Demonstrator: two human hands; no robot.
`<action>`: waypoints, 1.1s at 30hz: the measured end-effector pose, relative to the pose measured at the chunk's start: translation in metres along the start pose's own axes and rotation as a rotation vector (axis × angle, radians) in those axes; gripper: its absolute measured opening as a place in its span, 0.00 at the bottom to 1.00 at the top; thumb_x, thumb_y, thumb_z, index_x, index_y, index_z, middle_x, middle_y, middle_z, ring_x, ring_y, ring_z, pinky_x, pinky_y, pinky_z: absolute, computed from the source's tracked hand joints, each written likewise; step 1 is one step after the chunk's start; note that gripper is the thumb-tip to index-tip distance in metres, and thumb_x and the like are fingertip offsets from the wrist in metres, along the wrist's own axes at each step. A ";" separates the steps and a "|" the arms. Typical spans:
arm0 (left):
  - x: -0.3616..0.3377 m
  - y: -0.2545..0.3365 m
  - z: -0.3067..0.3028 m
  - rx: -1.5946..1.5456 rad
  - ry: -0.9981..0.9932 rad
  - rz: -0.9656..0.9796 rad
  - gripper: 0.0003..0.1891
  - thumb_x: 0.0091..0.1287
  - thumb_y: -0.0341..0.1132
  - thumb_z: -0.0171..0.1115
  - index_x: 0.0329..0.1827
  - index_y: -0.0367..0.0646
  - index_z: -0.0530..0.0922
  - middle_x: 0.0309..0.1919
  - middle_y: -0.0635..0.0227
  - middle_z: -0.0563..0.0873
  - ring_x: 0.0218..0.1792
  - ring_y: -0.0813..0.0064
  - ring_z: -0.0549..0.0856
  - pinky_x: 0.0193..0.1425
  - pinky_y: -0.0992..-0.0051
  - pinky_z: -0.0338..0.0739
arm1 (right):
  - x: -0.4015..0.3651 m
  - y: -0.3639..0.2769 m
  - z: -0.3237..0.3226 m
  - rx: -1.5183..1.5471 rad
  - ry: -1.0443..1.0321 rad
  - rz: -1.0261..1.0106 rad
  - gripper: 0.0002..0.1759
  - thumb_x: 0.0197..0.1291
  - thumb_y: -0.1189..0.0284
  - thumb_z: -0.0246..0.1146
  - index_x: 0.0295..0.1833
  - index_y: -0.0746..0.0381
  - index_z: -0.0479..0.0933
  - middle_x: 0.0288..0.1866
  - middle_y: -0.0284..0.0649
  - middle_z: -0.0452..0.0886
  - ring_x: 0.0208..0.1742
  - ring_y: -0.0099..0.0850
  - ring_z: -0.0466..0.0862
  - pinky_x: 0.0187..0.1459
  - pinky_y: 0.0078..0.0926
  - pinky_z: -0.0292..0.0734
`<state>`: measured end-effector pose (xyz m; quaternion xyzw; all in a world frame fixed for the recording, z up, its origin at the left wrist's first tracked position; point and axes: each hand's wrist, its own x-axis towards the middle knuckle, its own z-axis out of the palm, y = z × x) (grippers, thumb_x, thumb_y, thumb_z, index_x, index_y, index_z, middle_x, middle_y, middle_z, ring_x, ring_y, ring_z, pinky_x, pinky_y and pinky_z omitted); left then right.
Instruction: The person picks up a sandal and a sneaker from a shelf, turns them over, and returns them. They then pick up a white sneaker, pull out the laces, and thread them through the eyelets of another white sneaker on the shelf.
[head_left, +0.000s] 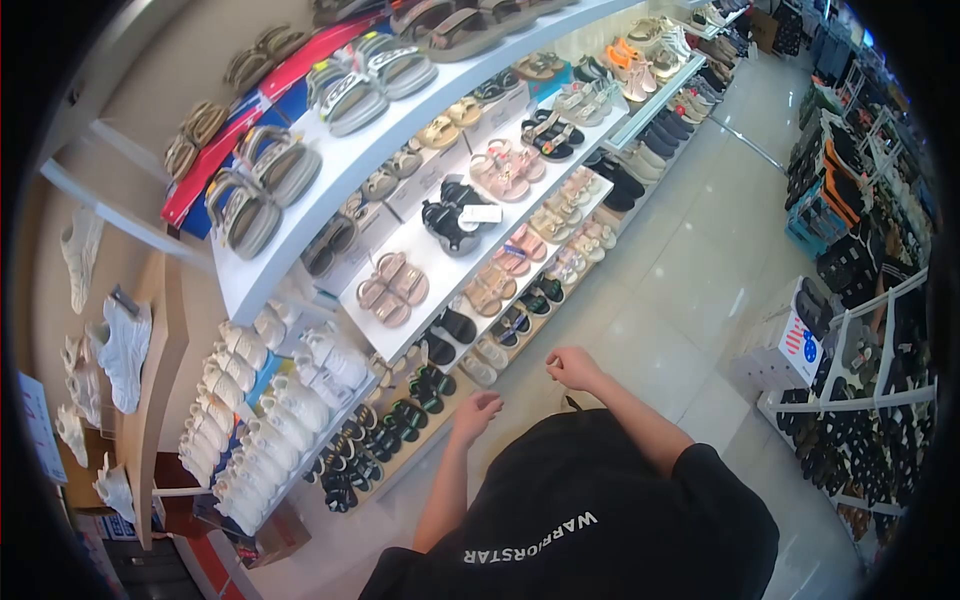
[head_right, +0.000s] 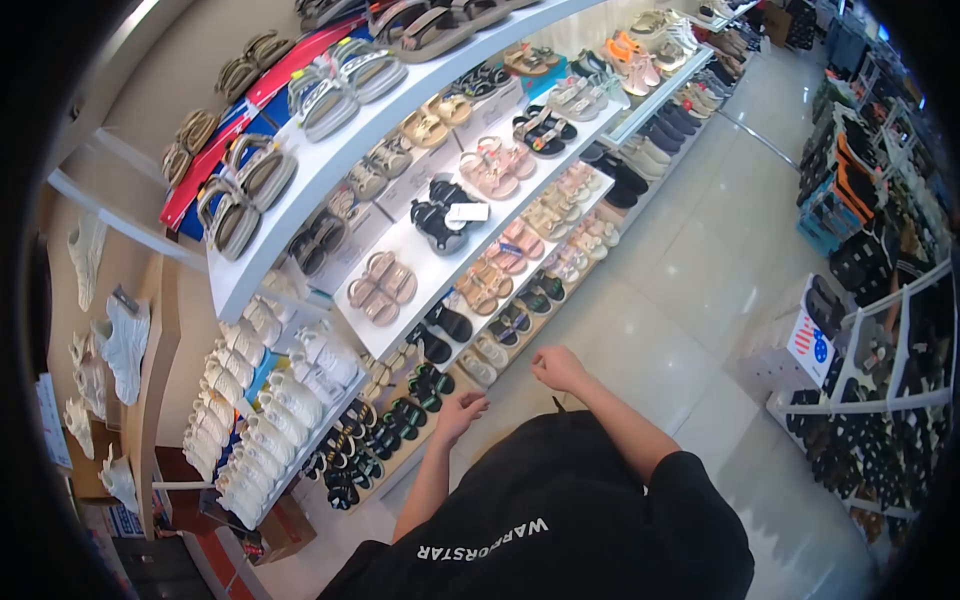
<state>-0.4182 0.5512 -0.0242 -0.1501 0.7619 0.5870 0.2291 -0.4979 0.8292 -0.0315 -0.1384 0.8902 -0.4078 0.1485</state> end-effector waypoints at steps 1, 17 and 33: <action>0.015 0.015 0.014 0.012 -0.041 0.032 0.17 0.69 0.35 0.66 0.56 0.34 0.82 0.46 0.60 0.90 0.46 0.72 0.89 0.47 0.72 0.83 | -0.002 0.011 -0.017 0.025 -0.004 0.051 0.12 0.61 0.68 0.66 0.45 0.65 0.83 0.30 0.41 0.89 0.34 0.36 0.89 0.41 0.34 0.82; 0.193 0.191 0.148 0.268 -0.435 0.270 0.17 0.69 0.36 0.67 0.56 0.35 0.83 0.41 0.61 0.91 0.42 0.74 0.89 0.48 0.72 0.83 | 0.022 0.101 -0.157 0.084 0.068 0.255 0.18 0.61 0.63 0.67 0.51 0.63 0.84 0.34 0.42 0.89 0.35 0.36 0.89 0.42 0.33 0.82; 0.430 0.389 0.299 0.037 -0.659 0.167 0.18 0.72 0.37 0.65 0.59 0.33 0.79 0.48 0.60 0.89 0.49 0.71 0.88 0.51 0.72 0.83 | 0.151 0.204 -0.373 -0.003 0.065 0.278 0.18 0.61 0.63 0.68 0.52 0.62 0.83 0.37 0.46 0.89 0.39 0.43 0.89 0.46 0.37 0.83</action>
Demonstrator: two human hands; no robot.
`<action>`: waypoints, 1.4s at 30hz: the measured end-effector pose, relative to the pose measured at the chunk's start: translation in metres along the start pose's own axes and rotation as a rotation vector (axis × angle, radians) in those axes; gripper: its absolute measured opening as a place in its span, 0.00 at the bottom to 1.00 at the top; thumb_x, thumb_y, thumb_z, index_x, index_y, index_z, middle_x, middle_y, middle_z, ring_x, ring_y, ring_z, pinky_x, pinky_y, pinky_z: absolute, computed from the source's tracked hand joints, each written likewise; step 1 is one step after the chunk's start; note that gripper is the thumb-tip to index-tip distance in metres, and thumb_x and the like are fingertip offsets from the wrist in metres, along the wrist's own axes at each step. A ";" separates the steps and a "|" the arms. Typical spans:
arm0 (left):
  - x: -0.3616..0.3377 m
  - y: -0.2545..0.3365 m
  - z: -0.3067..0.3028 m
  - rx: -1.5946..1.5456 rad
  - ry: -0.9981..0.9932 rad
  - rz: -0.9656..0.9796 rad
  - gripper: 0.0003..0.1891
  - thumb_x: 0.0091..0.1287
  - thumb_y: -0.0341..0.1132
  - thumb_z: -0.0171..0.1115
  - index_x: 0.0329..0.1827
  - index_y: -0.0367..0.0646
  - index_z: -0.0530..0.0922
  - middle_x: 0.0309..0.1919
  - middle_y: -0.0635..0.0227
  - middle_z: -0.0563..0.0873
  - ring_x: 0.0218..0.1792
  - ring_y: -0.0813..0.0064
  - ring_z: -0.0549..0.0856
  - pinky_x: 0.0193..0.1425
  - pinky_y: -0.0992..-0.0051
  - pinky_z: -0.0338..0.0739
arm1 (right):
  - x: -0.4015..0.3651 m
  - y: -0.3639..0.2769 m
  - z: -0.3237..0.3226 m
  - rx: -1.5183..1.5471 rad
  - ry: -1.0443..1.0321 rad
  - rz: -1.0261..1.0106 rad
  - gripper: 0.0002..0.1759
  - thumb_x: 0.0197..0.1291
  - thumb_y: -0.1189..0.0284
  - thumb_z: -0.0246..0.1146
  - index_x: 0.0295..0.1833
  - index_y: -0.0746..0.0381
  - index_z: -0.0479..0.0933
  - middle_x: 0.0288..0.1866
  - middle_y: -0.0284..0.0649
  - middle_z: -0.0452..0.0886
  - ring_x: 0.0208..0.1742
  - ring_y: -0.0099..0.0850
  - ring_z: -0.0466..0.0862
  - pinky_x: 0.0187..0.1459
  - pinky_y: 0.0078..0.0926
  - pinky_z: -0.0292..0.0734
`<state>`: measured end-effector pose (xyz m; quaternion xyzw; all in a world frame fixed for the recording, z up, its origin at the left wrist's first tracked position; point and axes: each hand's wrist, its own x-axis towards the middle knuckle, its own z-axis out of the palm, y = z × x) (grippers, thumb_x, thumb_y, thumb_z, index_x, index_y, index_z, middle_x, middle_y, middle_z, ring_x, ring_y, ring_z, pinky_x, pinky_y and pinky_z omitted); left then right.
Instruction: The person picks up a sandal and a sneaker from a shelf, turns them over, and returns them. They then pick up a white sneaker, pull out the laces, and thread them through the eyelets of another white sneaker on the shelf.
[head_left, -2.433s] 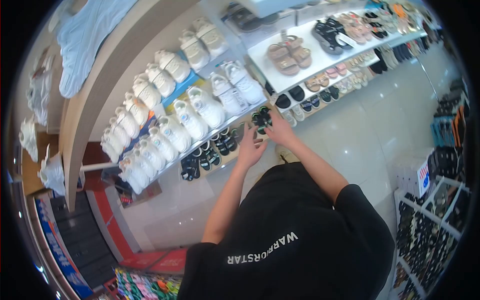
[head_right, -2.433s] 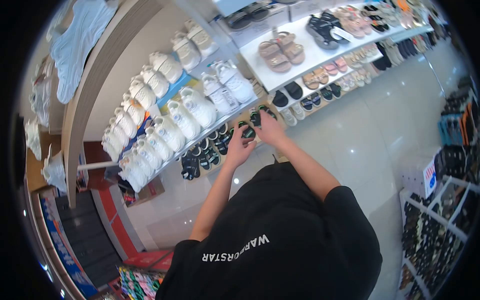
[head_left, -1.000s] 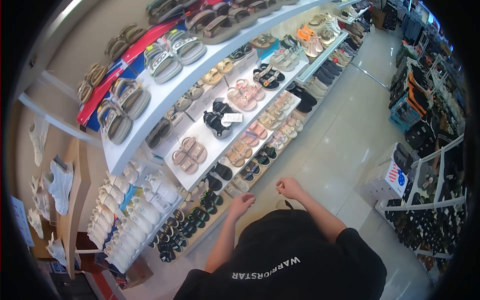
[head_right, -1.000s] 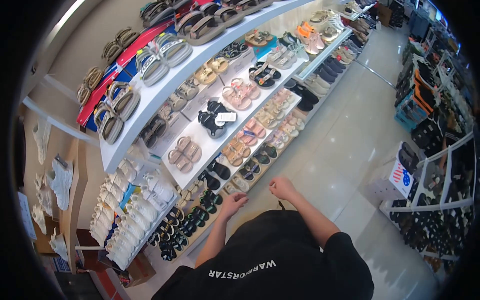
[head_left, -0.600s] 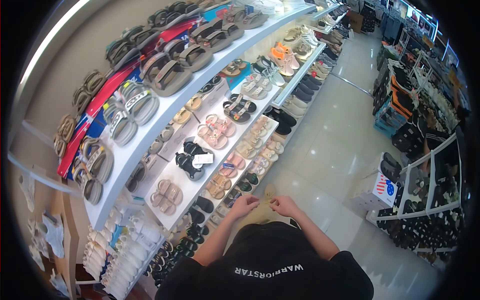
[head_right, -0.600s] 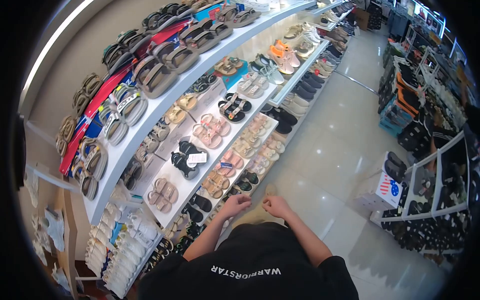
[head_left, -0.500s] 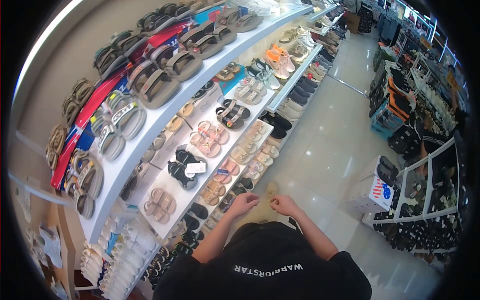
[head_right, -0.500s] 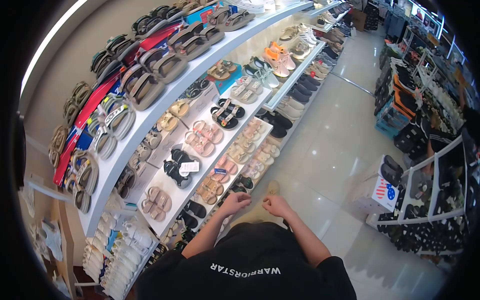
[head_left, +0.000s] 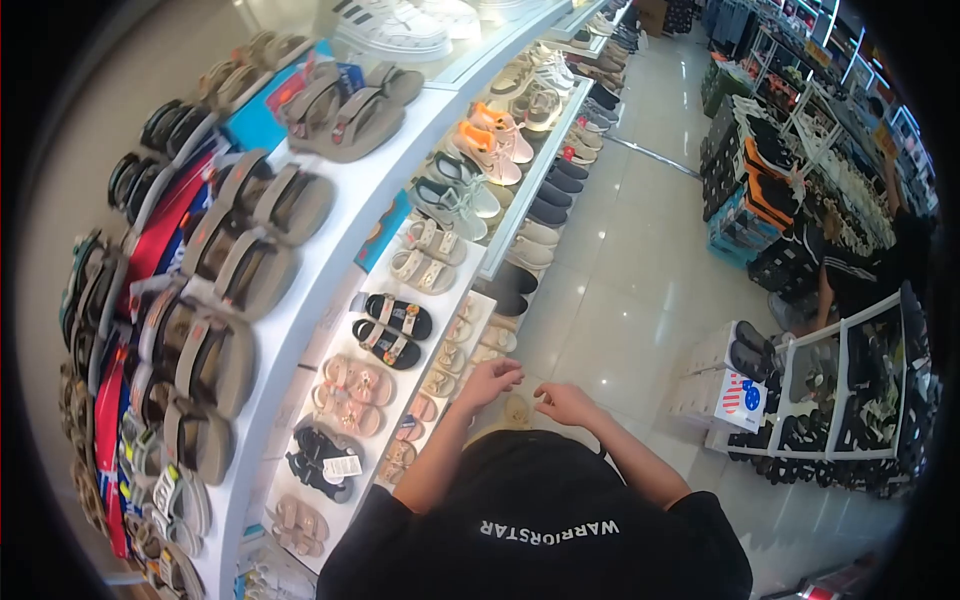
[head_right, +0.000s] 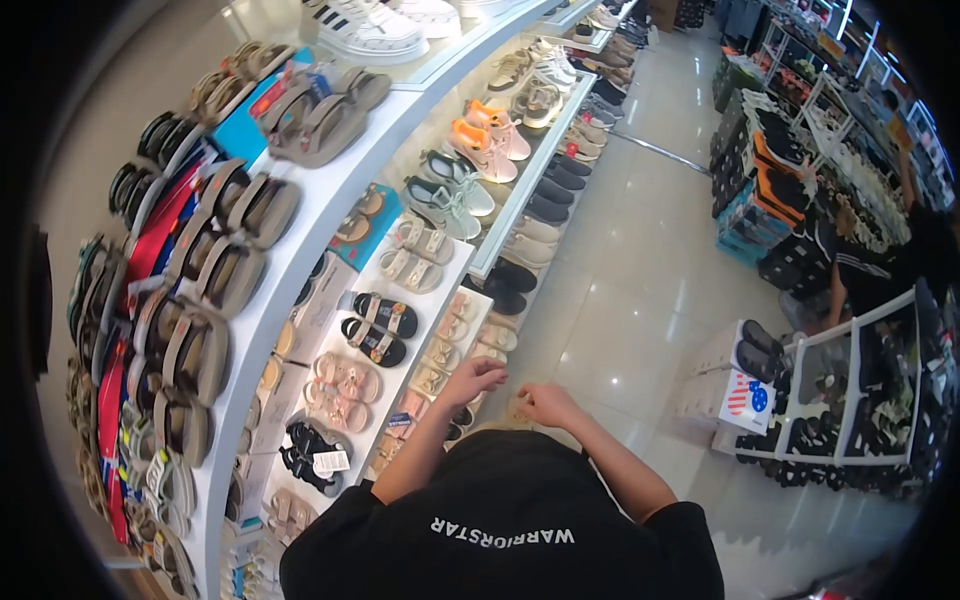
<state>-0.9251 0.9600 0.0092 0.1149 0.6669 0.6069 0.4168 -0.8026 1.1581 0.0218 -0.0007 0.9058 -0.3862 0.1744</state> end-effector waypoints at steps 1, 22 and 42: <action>0.015 0.008 -0.001 0.053 -0.037 -0.004 0.18 0.72 0.37 0.65 0.59 0.33 0.80 0.47 0.60 0.89 0.49 0.71 0.88 0.51 0.72 0.83 | 0.006 0.004 -0.010 0.050 0.034 0.038 0.18 0.61 0.63 0.68 0.52 0.62 0.83 0.36 0.46 0.89 0.39 0.43 0.89 0.46 0.37 0.83; 0.209 0.264 0.028 0.090 0.305 0.409 0.14 0.70 0.26 0.64 0.57 0.34 0.80 0.49 0.62 0.86 0.51 0.73 0.87 0.56 0.72 0.83 | 0.228 0.031 -0.330 0.137 0.048 -0.550 0.13 0.61 0.65 0.68 0.43 0.64 0.82 0.35 0.50 0.86 0.37 0.48 0.86 0.40 0.42 0.80; 0.300 0.538 0.042 0.975 1.213 0.977 0.29 0.57 0.26 0.70 0.64 0.41 0.74 0.69 0.49 0.73 0.69 0.49 0.74 0.71 0.57 0.69 | 0.314 -0.022 -0.640 0.111 -0.002 -0.982 0.26 0.63 0.73 0.67 0.67 0.61 0.74 0.36 0.38 0.85 0.35 0.30 0.85 0.41 0.27 0.81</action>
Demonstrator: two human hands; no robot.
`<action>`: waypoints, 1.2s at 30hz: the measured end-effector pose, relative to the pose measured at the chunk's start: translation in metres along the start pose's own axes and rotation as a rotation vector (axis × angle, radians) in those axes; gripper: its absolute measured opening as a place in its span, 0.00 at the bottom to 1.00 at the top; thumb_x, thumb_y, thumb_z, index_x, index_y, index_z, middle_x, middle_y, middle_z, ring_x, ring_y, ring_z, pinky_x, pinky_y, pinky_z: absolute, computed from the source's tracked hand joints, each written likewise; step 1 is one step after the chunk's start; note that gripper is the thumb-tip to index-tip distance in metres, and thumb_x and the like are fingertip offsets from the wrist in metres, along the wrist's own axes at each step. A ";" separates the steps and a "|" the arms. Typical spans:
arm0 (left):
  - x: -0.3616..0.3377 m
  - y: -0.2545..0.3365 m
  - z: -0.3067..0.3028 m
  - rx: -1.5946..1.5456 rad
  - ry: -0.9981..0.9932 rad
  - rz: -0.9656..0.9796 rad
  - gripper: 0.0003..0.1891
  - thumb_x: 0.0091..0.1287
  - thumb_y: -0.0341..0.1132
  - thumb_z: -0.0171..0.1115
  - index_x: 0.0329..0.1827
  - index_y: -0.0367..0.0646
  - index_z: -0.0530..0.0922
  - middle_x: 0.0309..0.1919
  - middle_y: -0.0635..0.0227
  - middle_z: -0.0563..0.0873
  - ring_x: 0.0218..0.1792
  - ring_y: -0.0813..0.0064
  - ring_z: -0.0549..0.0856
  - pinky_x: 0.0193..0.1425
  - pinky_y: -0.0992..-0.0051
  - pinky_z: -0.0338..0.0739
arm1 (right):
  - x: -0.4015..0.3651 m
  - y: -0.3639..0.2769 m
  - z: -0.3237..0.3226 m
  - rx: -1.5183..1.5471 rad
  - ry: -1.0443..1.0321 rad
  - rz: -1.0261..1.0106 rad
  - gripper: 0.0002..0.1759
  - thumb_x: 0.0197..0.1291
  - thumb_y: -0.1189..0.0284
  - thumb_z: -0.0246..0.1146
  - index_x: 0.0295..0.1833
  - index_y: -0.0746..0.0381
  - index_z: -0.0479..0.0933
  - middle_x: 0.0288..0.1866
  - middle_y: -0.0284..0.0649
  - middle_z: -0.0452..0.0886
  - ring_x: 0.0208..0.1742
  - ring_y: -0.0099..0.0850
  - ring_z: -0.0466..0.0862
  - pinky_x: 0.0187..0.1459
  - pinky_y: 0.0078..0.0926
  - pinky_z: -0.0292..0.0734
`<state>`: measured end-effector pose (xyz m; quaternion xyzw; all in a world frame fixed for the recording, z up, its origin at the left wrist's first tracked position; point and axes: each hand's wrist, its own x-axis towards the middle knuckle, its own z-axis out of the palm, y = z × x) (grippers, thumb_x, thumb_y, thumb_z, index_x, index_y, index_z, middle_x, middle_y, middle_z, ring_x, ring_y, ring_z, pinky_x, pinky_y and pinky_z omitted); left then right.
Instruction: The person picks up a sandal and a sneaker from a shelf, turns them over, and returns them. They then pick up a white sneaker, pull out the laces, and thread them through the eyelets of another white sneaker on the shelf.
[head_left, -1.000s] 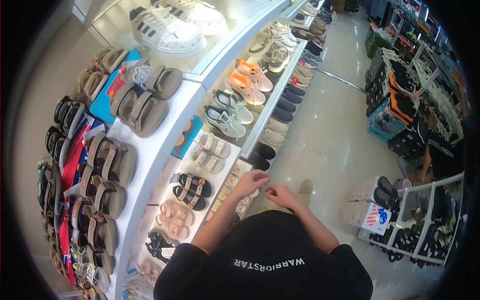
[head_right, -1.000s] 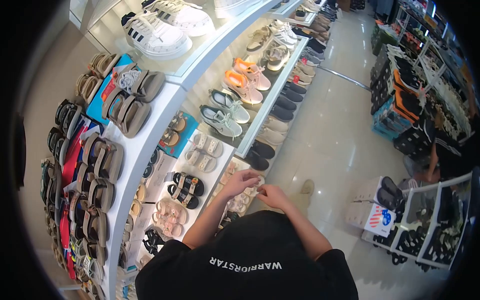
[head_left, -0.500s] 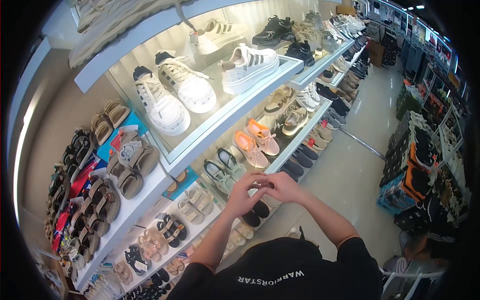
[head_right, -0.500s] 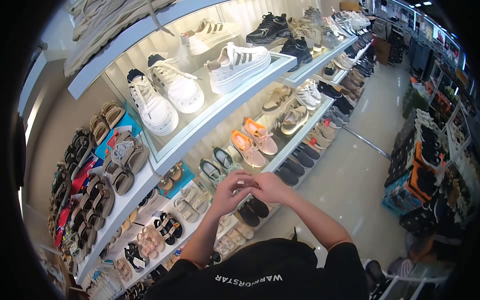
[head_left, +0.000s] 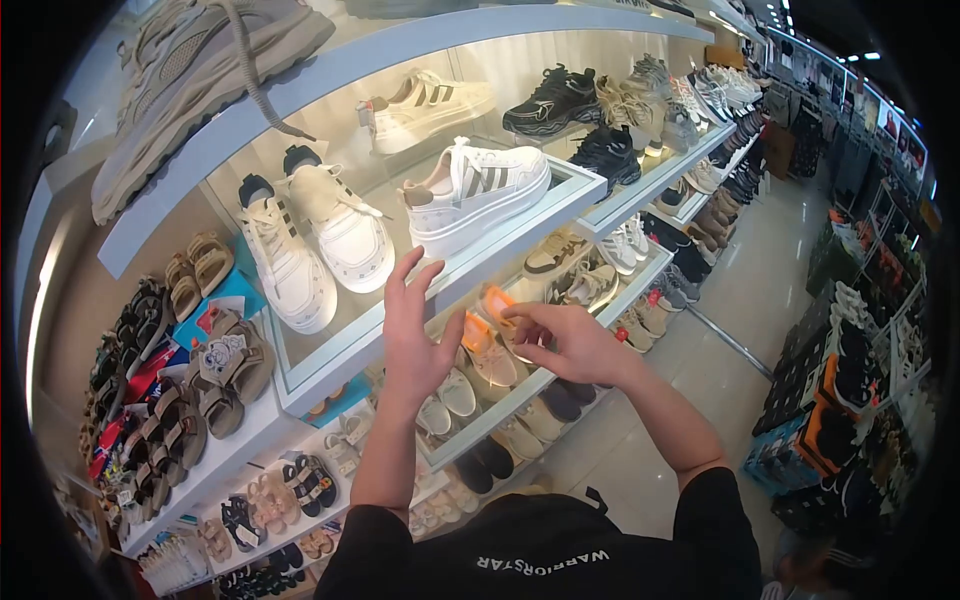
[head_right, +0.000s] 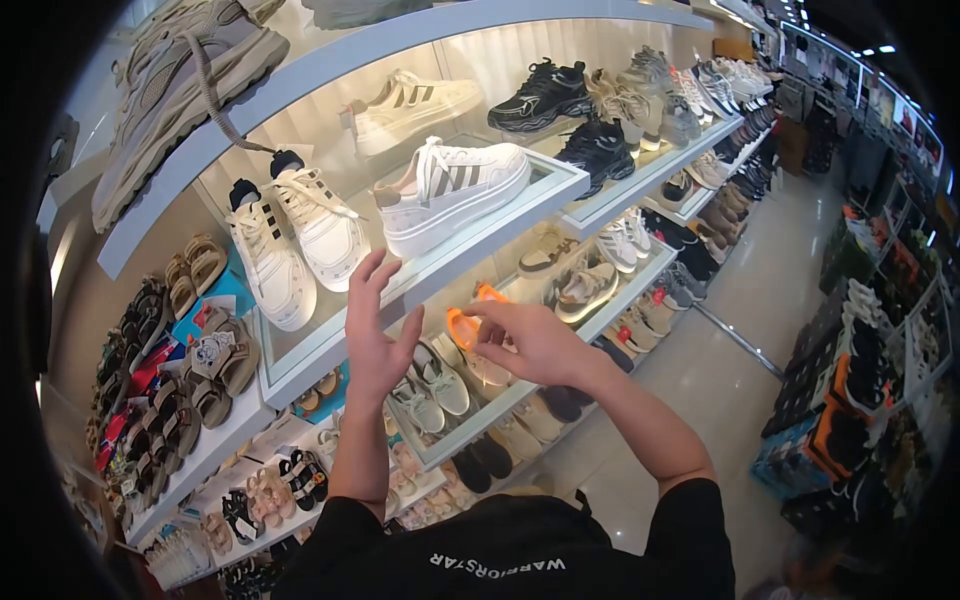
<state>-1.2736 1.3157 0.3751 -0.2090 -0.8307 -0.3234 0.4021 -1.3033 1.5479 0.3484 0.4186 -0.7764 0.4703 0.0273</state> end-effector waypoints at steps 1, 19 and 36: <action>0.007 -0.007 0.000 0.042 -0.026 -0.002 0.31 0.58 0.27 0.70 0.67 0.39 0.72 0.70 0.45 0.69 0.70 0.45 0.71 0.71 0.55 0.69 | 0.011 0.002 -0.013 -0.049 0.023 -0.015 0.25 0.63 0.72 0.67 0.66 0.63 0.74 0.37 0.39 0.85 0.37 0.32 0.86 0.43 0.30 0.81; 0.058 -0.015 0.072 0.336 0.003 -0.391 0.54 0.59 0.33 0.75 0.79 0.25 0.45 0.71 0.34 0.68 0.71 0.43 0.73 0.72 0.60 0.69 | 0.219 0.138 -0.158 -0.419 -0.087 -0.308 0.53 0.52 0.48 0.75 0.74 0.70 0.63 0.74 0.58 0.67 0.77 0.52 0.64 0.75 0.46 0.61; 0.077 -0.029 0.109 0.617 0.100 -0.564 0.53 0.61 0.33 0.72 0.81 0.31 0.43 0.69 0.42 0.74 0.67 0.50 0.78 0.70 0.62 0.73 | 0.277 0.113 -0.124 0.195 -0.105 -0.636 0.26 0.63 0.51 0.69 0.28 0.64 0.80 0.53 0.53 0.83 0.62 0.48 0.78 0.59 0.41 0.74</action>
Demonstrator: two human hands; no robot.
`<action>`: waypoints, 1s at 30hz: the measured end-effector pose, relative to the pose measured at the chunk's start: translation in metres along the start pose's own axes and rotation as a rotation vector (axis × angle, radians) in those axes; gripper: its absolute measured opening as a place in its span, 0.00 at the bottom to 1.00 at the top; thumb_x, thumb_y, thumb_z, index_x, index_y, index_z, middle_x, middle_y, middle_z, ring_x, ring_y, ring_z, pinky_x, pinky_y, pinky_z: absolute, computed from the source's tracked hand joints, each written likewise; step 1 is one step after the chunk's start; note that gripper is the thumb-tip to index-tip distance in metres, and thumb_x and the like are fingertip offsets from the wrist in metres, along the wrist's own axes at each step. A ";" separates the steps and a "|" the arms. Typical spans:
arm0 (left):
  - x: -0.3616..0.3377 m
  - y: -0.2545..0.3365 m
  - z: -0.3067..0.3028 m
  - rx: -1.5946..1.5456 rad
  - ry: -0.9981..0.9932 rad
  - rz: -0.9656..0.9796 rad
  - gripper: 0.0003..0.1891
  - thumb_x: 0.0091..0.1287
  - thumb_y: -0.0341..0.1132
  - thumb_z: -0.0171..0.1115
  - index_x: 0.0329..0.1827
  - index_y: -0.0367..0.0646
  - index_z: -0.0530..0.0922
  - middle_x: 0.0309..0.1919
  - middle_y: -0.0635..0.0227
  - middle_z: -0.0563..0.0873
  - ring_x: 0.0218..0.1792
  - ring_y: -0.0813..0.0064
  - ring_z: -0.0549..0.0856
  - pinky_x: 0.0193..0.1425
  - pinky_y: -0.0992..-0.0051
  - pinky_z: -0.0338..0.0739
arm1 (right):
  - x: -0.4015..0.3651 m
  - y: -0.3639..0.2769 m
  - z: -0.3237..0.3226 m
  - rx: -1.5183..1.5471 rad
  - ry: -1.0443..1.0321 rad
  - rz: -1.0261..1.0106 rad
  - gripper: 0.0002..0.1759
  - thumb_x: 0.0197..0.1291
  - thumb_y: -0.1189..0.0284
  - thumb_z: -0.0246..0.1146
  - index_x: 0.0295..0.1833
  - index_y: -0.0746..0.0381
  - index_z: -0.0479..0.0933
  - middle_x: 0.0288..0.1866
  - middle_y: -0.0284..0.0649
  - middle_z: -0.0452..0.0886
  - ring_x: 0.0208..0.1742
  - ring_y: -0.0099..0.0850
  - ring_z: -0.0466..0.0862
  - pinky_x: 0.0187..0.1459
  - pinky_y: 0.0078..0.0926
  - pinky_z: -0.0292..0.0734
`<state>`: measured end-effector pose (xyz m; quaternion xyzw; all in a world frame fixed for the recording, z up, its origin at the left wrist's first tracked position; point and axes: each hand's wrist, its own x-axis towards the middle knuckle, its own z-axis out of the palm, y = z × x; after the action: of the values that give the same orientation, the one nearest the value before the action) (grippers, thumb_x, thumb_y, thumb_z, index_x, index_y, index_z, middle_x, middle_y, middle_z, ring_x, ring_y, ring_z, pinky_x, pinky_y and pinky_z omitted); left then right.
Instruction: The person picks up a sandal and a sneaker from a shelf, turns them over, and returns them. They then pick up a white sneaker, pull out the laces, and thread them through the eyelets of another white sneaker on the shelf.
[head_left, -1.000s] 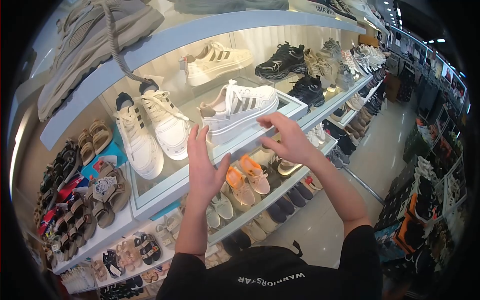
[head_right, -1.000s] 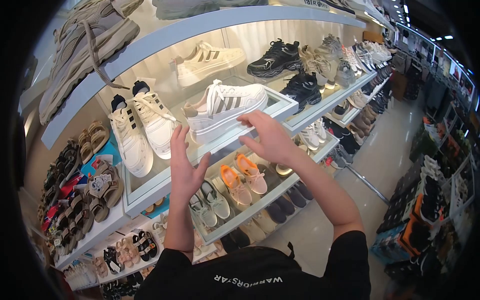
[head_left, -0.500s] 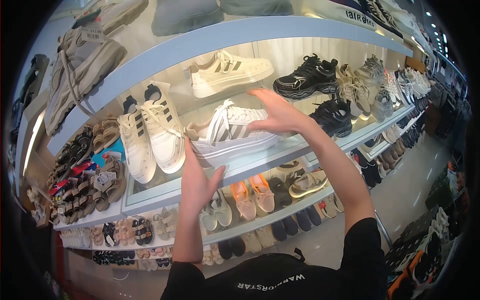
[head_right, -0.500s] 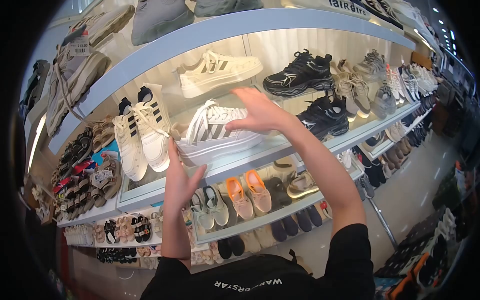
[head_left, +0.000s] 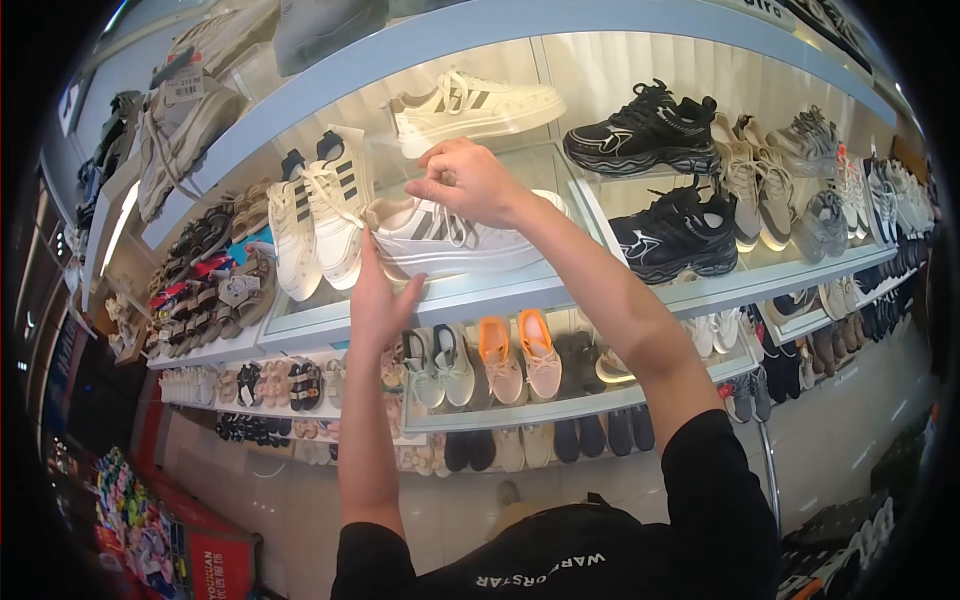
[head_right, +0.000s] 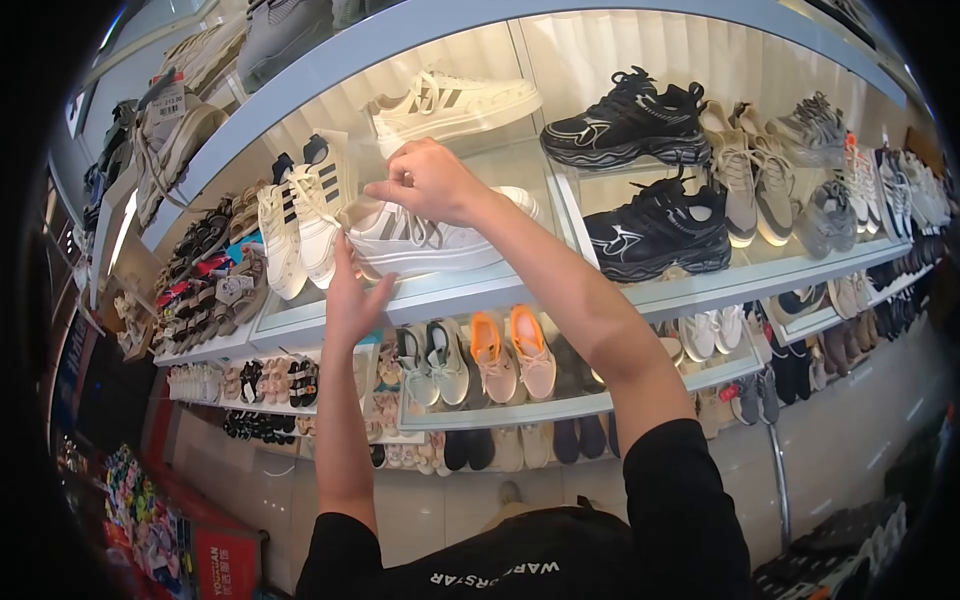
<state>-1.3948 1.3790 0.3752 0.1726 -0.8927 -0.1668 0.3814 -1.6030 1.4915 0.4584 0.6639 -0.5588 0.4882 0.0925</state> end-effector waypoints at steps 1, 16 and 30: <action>0.000 0.000 0.001 0.015 0.009 -0.013 0.53 0.61 0.33 0.72 0.81 0.31 0.43 0.69 0.42 0.74 0.67 0.51 0.78 0.70 0.61 0.73 | -0.002 0.001 0.000 -0.011 0.051 -0.016 0.24 0.62 0.54 0.70 0.27 0.64 0.79 0.48 0.52 0.84 0.54 0.46 0.82 0.53 0.40 0.76; 0.001 -0.001 0.004 -0.059 0.070 -0.047 0.53 0.57 0.35 0.74 0.81 0.33 0.48 0.68 0.41 0.76 0.66 0.48 0.80 0.67 0.62 0.76 | -0.021 -0.001 -0.004 -0.040 -0.035 0.158 0.25 0.54 0.56 0.75 0.43 0.65 0.76 0.37 0.50 0.84 0.40 0.45 0.85 0.44 0.41 0.78; 0.001 0.003 -0.004 -0.026 0.022 -0.084 0.54 0.56 0.40 0.73 0.81 0.31 0.48 0.70 0.38 0.72 0.68 0.46 0.76 0.70 0.61 0.72 | -0.021 -0.019 -0.012 -0.261 -0.297 0.332 0.50 0.45 0.47 0.76 0.67 0.67 0.69 0.59 0.57 0.82 0.61 0.50 0.82 0.61 0.42 0.77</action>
<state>-1.3929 1.3807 0.3800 0.2066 -0.8781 -0.1924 0.3863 -1.5916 1.5203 0.4564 0.6098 -0.7259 0.3178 0.0129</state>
